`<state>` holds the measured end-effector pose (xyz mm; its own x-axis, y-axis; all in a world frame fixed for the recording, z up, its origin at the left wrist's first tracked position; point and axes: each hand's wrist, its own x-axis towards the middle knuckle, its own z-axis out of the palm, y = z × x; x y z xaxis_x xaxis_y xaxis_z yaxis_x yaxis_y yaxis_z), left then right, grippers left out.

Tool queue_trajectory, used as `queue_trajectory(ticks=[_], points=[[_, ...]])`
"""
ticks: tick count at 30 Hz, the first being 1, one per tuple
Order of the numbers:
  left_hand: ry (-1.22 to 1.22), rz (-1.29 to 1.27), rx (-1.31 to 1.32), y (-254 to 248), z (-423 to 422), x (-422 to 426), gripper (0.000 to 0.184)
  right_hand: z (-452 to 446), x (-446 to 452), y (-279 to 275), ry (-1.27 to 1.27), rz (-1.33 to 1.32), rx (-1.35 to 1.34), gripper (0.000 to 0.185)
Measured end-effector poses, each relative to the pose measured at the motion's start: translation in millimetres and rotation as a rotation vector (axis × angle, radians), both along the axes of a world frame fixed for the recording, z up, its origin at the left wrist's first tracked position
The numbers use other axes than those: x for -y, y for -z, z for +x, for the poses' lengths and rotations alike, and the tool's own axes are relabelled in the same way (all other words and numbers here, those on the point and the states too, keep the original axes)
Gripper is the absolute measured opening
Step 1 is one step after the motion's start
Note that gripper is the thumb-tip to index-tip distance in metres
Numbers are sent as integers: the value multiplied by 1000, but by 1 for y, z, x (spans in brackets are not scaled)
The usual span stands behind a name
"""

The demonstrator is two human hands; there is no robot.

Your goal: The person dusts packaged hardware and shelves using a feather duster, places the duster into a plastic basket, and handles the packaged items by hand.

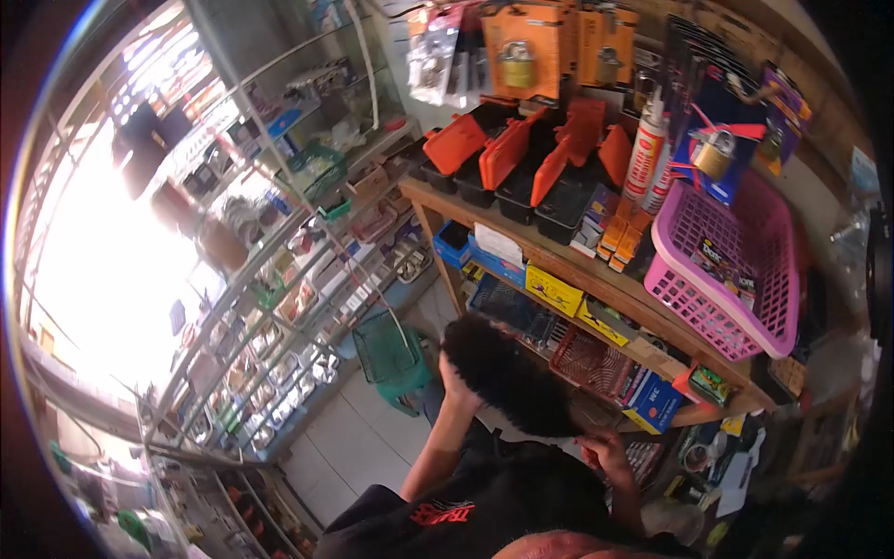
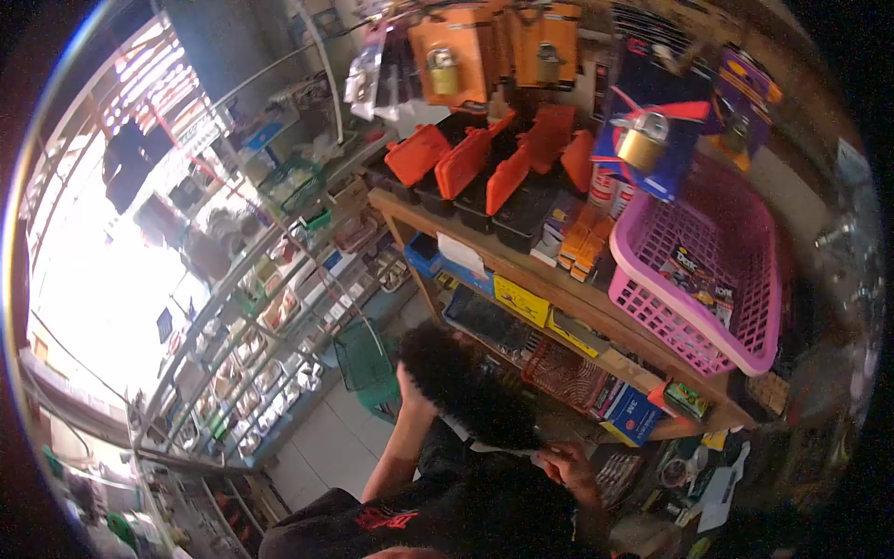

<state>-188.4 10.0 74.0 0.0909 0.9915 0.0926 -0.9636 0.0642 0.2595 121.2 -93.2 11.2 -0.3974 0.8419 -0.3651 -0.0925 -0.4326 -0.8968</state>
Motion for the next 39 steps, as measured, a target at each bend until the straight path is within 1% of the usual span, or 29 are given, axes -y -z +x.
queue_trajectory(ticks=[1,3,4,5,7,9,12,15,16,17,19,21,24,27,30,31,33,34,37,39], points=[[-36,-151,100,-8,9,5,60,-2,0,-6,19,-12,5,20],[35,-333,35,-22,30,12,63,-15,0,-17,47,-31,16,19],[7,-329,15,-18,35,10,64,-14,0,-11,24,-120,-68,20],[-16,-327,-7,-13,39,8,66,-13,0,-6,26,-133,-74,21],[-23,-316,-10,-21,35,7,68,-9,1,-3,43,-160,-89,23],[8,-294,24,-34,17,7,69,-4,3,-3,-18,-154,-17,25],[72,-182,23,-34,-4,10,67,-5,5,-3,-85,-116,57,26],[-68,-359,41,-21,4,16,68,-27,-1,-21,-69,-188,14,27],[-137,-338,-255,-1,8,22,68,-39,-4,-41,-84,-137,-29,26],[-203,-312,-552,29,11,29,68,-44,-7,-44,-107,-124,-9,26],[-226,-306,-581,17,10,34,67,-49,-10,-47,-149,-91,29,25],[-143,-339,-38,-4,-1,29,65,-41,-8,-29,-182,-142,16,25],[-147,136,-69,-12,-19,29,62,-22,-5,-14,-218,-188,42,24],[-109,54,114,-2,-32,29,63,-16,-2,-17,-201,-163,97,23],[-209,-178,62,26,-15,35,67,-20,-5,-44,-141,-98,189,23],[-189,-220,37,17,-10,37,67,-23,-7,-50,-121,-76,224,23],[-152,-309,-6,-7,3,47,67,-19,-9,-42,-100,0,127,23],[-182,-366,-17,-26,9,51,63,-19,-10,-40,-87,40,75,22],[-107,-101,183,-7,3,51,57,-18,-10,-48,-182,-13,145,22],[-59,32,213,33,-8,37,54,-16,-8,-41,-191,-23,206,22]])
